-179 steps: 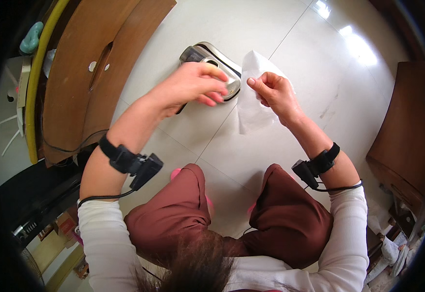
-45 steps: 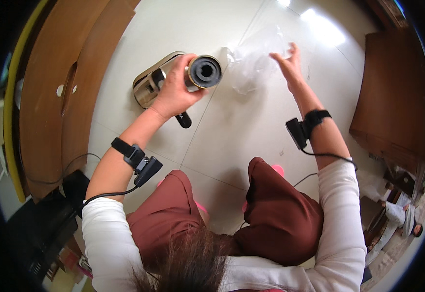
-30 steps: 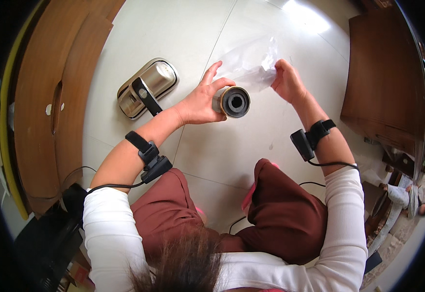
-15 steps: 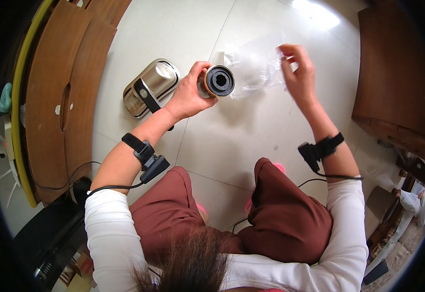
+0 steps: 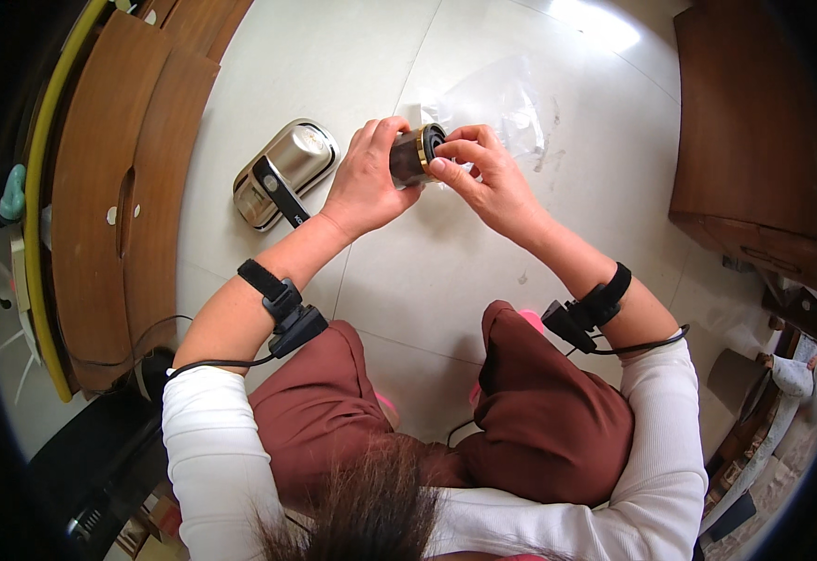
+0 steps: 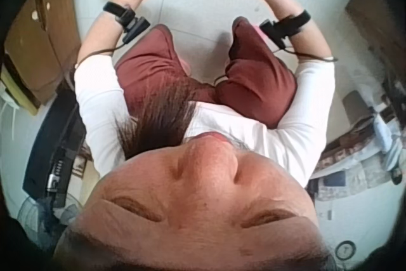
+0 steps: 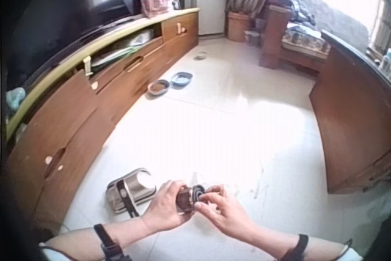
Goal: The person sits on the floor and disassembles a handheld vacuum cleaner. They remove the dustbin and filter, place the filter into a plastic bag, and then reassemble the vacuum by inserting the filter back into the dustbin and attaching it to the main body.
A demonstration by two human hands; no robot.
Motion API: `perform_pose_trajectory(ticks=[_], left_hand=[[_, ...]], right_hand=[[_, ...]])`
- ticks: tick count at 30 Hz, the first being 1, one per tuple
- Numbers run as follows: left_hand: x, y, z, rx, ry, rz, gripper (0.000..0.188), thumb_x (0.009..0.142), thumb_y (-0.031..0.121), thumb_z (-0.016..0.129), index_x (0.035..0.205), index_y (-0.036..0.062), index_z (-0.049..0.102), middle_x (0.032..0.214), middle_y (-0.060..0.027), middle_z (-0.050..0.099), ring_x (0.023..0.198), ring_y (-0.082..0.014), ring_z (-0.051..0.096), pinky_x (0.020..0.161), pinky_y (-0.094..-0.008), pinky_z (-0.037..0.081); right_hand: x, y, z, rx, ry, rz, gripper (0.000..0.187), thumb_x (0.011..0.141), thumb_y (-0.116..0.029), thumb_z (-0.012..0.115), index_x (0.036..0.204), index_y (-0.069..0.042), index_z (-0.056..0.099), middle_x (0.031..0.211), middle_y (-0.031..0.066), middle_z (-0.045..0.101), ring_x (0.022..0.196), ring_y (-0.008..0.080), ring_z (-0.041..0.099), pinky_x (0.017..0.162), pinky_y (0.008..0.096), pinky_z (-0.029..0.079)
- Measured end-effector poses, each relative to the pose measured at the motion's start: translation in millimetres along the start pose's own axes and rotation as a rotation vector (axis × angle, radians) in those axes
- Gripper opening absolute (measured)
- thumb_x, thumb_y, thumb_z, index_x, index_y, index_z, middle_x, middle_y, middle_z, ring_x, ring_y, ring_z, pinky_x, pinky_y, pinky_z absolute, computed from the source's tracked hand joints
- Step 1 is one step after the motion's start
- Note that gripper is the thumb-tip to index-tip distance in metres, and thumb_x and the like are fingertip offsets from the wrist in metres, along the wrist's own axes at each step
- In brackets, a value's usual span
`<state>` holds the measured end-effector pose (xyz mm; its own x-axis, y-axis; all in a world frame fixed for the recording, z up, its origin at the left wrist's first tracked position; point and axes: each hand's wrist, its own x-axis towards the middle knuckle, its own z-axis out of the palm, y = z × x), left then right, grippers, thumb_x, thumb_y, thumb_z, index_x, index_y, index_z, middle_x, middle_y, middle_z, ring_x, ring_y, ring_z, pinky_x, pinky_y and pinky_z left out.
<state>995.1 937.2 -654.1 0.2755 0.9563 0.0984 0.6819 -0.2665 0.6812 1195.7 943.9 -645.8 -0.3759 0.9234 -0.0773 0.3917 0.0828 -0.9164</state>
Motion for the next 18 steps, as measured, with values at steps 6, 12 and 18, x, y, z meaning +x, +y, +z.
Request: perform_pose_trajectory(ticks=[6,12,18], left_hand=[[-3.8,0.4,-4.2,0.069,0.001,0.030,0.064,0.068,0.014,0.077,0.123,0.0101,0.044,0.113,-0.0131,0.051,0.107,-0.0350,0.051,0.089,-0.0435,0.048],[-4.8,4.1,-4.3,0.090,0.019,0.007,0.063,0.070,0.018,0.076,0.124,0.0099,0.046,0.114,-0.0125,0.053,0.108,-0.0332,0.054,0.089,-0.0423,0.049],[-1.9,15.0,-1.6,-0.202,-0.043,-0.222,0.056,0.068,0.024,0.080,0.113,0.0074,0.051,0.104,-0.0113,0.061,0.102,-0.0304,0.059,0.088,-0.0379,0.050]], right_hand=[[5.3,-11.1,-6.8,-0.048,-0.169,0.072,0.041,0.088,-0.043,0.069,0.110,-0.008,0.070,0.109,0.0115,0.050,0.098,0.0236,0.053,0.085,0.0355,0.046],[7.8,-21.4,-5.4,-0.064,-0.196,0.042,0.040,0.084,-0.038,0.074,0.108,-0.006,0.070,0.100,0.0102,0.051,0.083,0.0220,0.056,0.076,0.0350,0.049],[9.1,-17.6,6.9,-0.119,-0.136,-0.090,0.036,0.081,-0.029,0.077,0.103,-0.002,0.068,0.100,0.0122,0.053,0.083,0.0247,0.059,0.074,0.0363,0.051]])
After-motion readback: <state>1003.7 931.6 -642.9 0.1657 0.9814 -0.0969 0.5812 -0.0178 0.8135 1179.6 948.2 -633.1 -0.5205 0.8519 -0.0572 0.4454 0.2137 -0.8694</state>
